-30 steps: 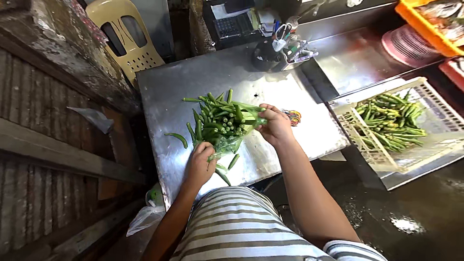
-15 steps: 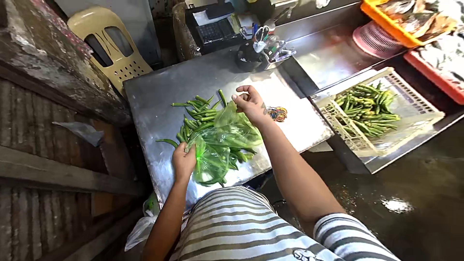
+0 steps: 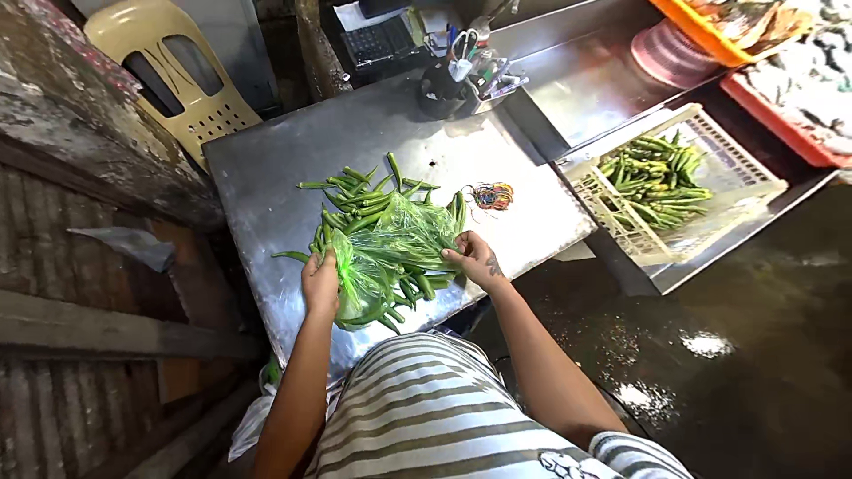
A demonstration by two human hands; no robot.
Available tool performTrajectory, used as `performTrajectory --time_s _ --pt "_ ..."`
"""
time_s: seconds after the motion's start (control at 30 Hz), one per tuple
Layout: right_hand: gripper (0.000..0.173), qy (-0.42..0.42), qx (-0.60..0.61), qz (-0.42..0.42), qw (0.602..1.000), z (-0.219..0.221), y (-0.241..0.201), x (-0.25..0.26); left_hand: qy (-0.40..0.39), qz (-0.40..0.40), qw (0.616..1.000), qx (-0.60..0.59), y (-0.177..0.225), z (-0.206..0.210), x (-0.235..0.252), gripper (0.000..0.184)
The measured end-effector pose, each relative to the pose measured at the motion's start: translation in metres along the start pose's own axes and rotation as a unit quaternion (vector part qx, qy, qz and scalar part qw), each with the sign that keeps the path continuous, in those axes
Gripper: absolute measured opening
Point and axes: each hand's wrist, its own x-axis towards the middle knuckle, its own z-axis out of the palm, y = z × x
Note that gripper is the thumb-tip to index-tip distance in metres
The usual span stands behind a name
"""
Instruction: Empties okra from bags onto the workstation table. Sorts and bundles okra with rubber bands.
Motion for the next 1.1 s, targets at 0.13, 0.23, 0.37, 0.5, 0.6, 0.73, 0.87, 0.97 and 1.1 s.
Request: performTrajectory --time_s 0.13,0.23,0.37,0.5,0.6,0.73,0.87,0.97,1.1 --pt "0.027 -0.028 0.079 0.023 0.996 -0.008 -0.009 0.002 -0.045 0.052 0.998 -0.018 0.027 -0.002 -0.006 0.023" --pt "0.027 -0.031 0.101 0.004 0.994 -0.015 -0.014 0.006 -0.066 0.094 0.993 -0.038 0.035 -0.006 -0.006 0.022" --pt "0.029 -0.002 0.113 0.008 0.994 -0.010 -0.016 0.012 -0.049 0.126 0.986 0.097 -0.003 -0.016 -0.012 0.090" --pt "0.031 -0.006 0.020 -0.016 1.000 -0.002 -0.009 0.006 -0.035 0.197 0.934 0.296 -0.052 -0.031 -0.051 0.125" --pt "0.028 0.005 0.010 -0.011 1.000 -0.002 -0.017 -0.004 -0.092 0.238 0.897 0.360 -0.068 -0.045 -0.062 0.073" --pt "0.025 0.016 0.027 -0.043 0.999 -0.010 -0.048 0.002 -0.104 0.250 0.880 0.391 -0.060 -0.053 -0.052 0.017" --pt "0.023 0.038 0.063 -0.146 0.987 -0.034 -0.090 0.011 -0.073 0.279 0.896 0.338 -0.025 -0.053 -0.051 0.012" --pt "0.018 0.026 0.131 -0.242 0.961 -0.048 -0.113 0.023 -0.066 0.312 0.917 0.240 0.007 -0.053 -0.056 0.011" --pt "0.019 0.062 0.123 -0.210 0.968 -0.051 -0.118 0.033 -0.038 0.294 0.943 0.150 0.023 -0.056 -0.048 0.013"
